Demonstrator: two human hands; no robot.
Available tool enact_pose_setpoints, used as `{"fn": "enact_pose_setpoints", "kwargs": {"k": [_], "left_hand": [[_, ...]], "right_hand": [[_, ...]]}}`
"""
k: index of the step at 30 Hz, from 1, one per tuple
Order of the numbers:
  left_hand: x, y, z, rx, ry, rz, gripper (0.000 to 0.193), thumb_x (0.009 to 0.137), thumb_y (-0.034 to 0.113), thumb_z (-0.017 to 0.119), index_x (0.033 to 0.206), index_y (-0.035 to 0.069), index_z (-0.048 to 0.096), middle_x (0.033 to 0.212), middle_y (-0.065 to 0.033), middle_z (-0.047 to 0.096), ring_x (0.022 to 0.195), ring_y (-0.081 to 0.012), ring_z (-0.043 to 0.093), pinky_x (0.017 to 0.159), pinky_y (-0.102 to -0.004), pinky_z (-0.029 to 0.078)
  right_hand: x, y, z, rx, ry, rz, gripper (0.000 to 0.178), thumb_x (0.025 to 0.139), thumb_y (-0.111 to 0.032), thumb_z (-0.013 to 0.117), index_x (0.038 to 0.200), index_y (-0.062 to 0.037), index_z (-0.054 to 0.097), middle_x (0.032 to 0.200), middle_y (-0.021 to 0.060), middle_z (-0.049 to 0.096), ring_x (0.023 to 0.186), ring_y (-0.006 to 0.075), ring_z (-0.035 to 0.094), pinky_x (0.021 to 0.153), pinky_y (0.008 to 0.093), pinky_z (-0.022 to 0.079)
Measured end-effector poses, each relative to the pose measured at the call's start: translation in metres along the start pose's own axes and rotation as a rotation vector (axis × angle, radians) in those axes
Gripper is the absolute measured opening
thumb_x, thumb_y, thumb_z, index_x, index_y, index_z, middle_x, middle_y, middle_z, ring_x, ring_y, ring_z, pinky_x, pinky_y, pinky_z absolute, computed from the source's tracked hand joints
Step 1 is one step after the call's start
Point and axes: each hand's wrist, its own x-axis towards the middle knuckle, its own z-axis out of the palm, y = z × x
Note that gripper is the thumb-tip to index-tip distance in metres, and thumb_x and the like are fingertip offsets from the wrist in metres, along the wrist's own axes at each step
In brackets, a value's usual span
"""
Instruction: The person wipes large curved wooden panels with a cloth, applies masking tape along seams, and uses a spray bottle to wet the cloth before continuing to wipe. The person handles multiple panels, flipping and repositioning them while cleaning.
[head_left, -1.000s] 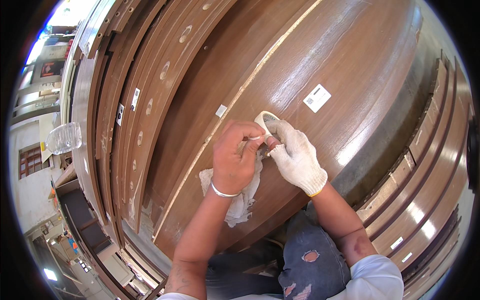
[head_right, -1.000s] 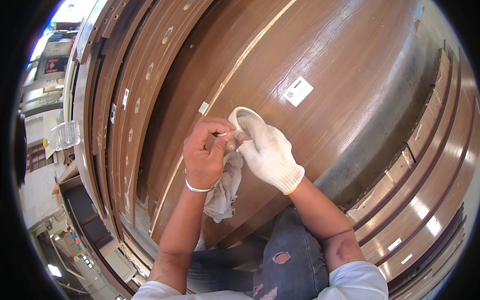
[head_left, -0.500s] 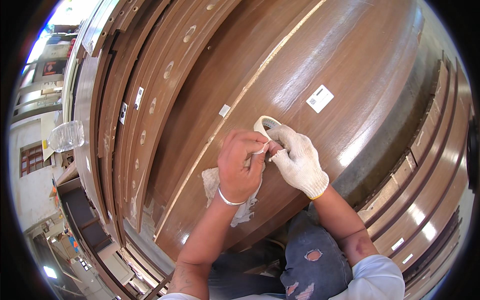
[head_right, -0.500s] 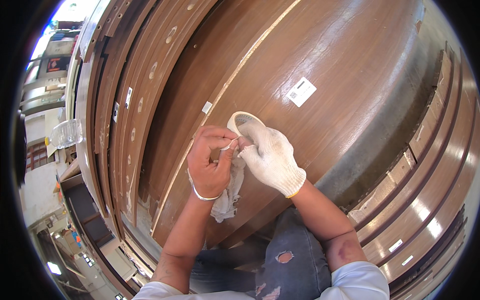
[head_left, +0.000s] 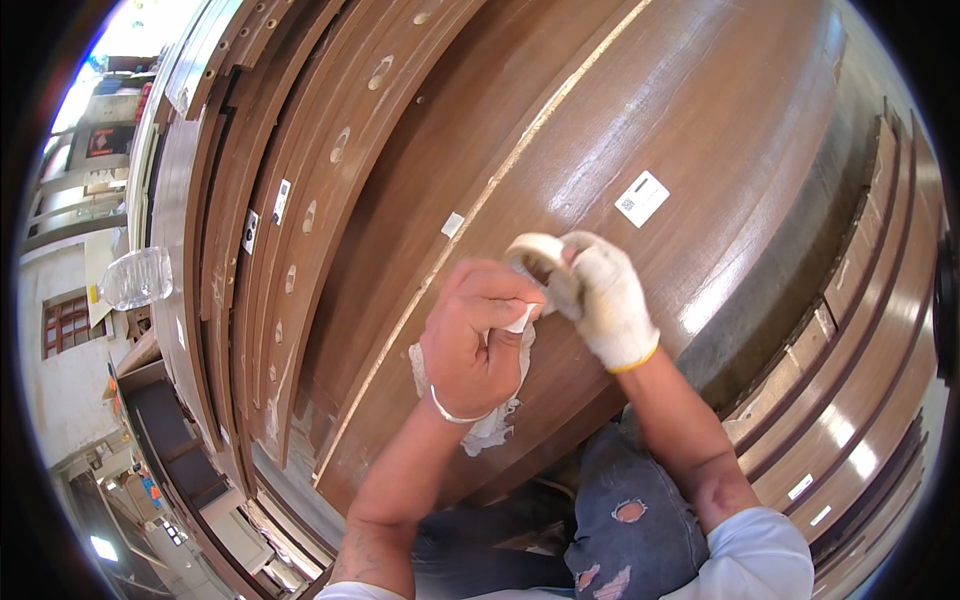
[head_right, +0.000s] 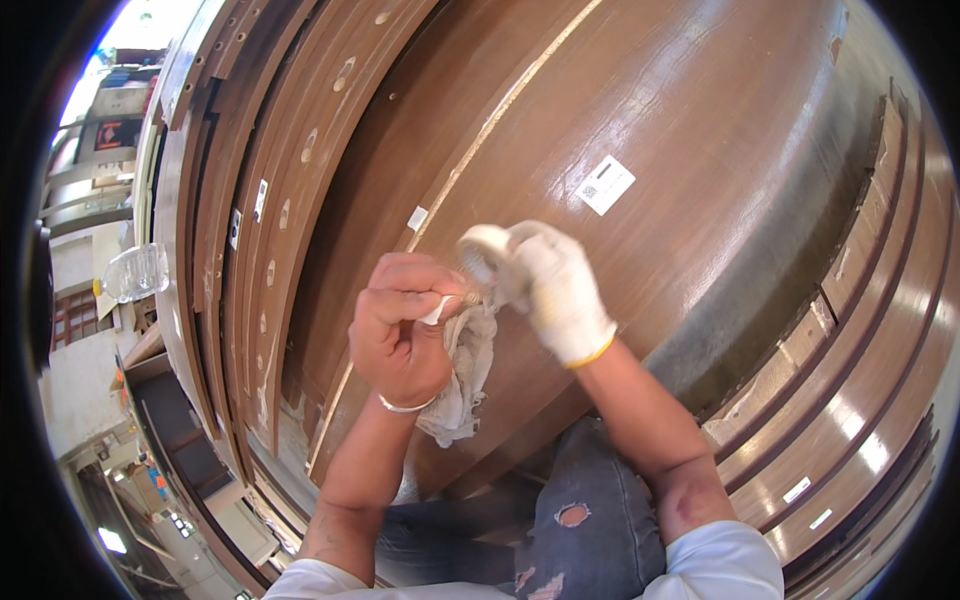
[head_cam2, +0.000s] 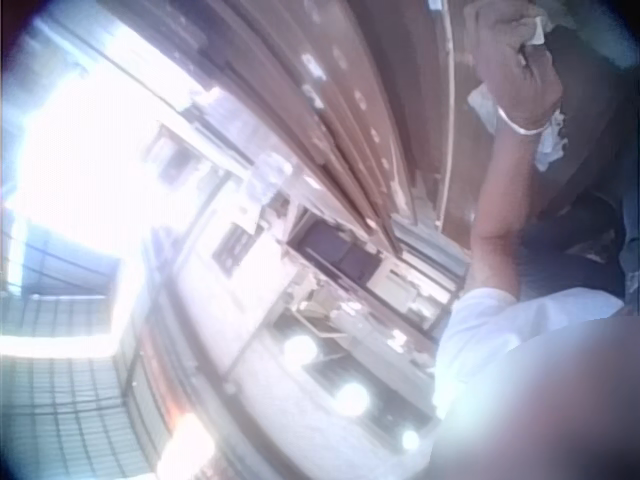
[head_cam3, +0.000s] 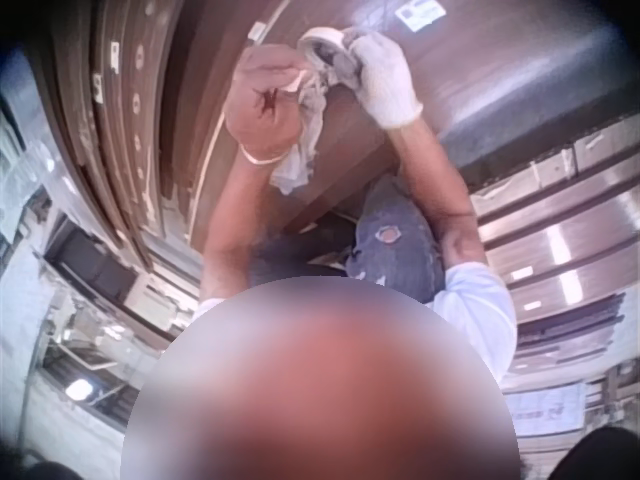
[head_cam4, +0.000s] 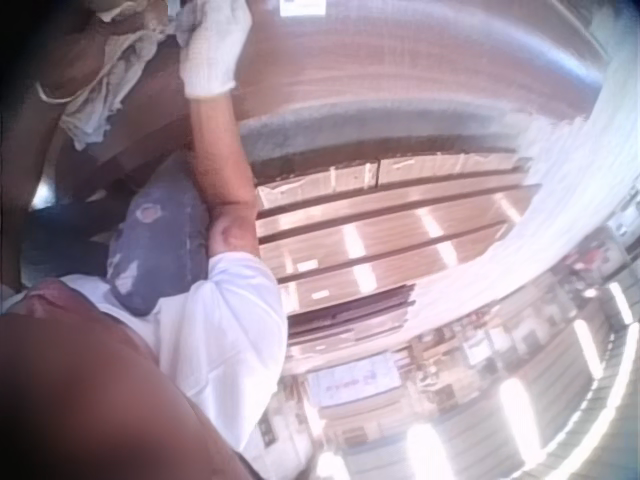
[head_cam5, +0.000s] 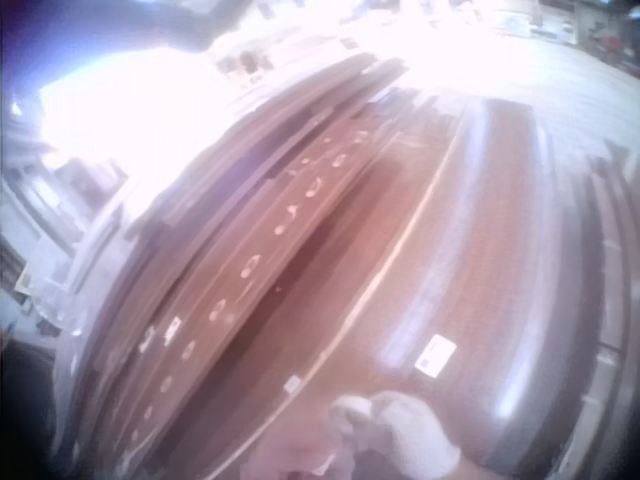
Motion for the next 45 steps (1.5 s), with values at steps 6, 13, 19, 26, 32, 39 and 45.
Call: {"fn": "enact_pose_setpoints", "kwargs": {"k": [6,13,19,26,32,39,45], "left_hand": [[0.072,-0.074,-0.027,0.233,-0.338,-0.456,0.008,0.087,-0.002,0.075,0.091,0.0,0.068,0.092,-0.0057,0.071,0.083,-0.0139,0.063,0.079,-0.0281,0.051],[0.138,-0.167,-0.042,0.288,-0.922,-0.768,0.004,0.094,0.004,0.074,0.093,0.0,0.072,0.087,-0.0025,0.073,0.084,-0.0103,0.065,0.082,-0.0279,0.053],[0.146,-0.19,-0.035,0.269,-1.09,-0.71,0.003,0.095,0.001,0.069,0.092,0.002,0.069,0.088,-0.0015,0.071,0.085,-0.0105,0.063,0.085,-0.0285,0.052],[0.14,-0.197,-0.035,0.231,-1.099,-0.688,0.009,0.095,-0.001,0.067,0.089,0.004,0.063,0.085,0.0014,0.065,0.084,-0.0094,0.059,0.083,-0.028,0.05],[0.143,-0.195,-0.032,0.232,-1.119,-0.692,0.01,0.094,-0.001,0.067,0.088,0.004,0.062,0.084,0.0022,0.063,0.083,-0.0093,0.057,0.081,-0.0279,0.049],[0.139,-0.195,-0.033,0.253,-1.108,-0.681,0.01,0.092,-0.002,0.07,0.089,0.004,0.063,0.083,0.0016,0.063,0.082,-0.0099,0.057,0.08,-0.0281,0.049],[0.141,-0.196,-0.031,0.265,-1.129,-0.675,0.011,0.091,-0.002,0.071,0.087,0.003,0.063,0.08,0.0011,0.062,0.08,-0.0105,0.056,0.079,-0.0289,0.049]], "right_hand": [[-0.004,-0.012,-0.049,0.109,-0.233,0.004,0.037,0.093,-0.033,0.065,0.096,0.0039,0.063,0.061,0.0109,0.056,0.052,0.0272,0.06,0.057,0.0376,0.052],[0.027,0.01,-0.09,0.309,-0.29,0.11,0.039,0.094,-0.034,0.067,0.102,0.0041,0.063,0.071,0.0147,0.062,0.059,0.0339,0.067,0.055,0.0385,0.049],[0.022,0.004,-0.089,0.253,-0.235,0.156,0.041,0.094,-0.033,0.069,0.103,0.0066,0.063,0.071,0.0144,0.062,0.058,0.0318,0.066,0.053,0.0374,0.049],[0.02,-0.004,-0.079,0.235,-0.233,0.154,0.041,0.094,-0.033,0.069,0.102,0.0075,0.063,0.064,0.0117,0.059,0.049,0.0273,0.06,0.05,0.0348,0.048],[0.018,-0.006,-0.079,0.207,-0.231,0.17,0.042,0.094,-0.033,0.068,0.103,0.0073,0.063,0.067,0.013,0.061,0.052,0.029,0.064,0.051,0.0345,0.049],[0.019,-0.003,-0.077,0.215,-0.171,0.173,0.042,0.094,-0.033,0.069,0.104,0.0075,0.063,0.068,0.0138,0.061,0.055,0.0306,0.066,0.051,0.0349,0.049],[0.021,-0.003,-0.079,0.208,-0.224,0.182,0.043,0.094,-0.034,0.069,0.103,0.0075,0.063,0.065,0.0129,0.06,0.052,0.0291,0.064,0.05,0.0359,0.049]]}}
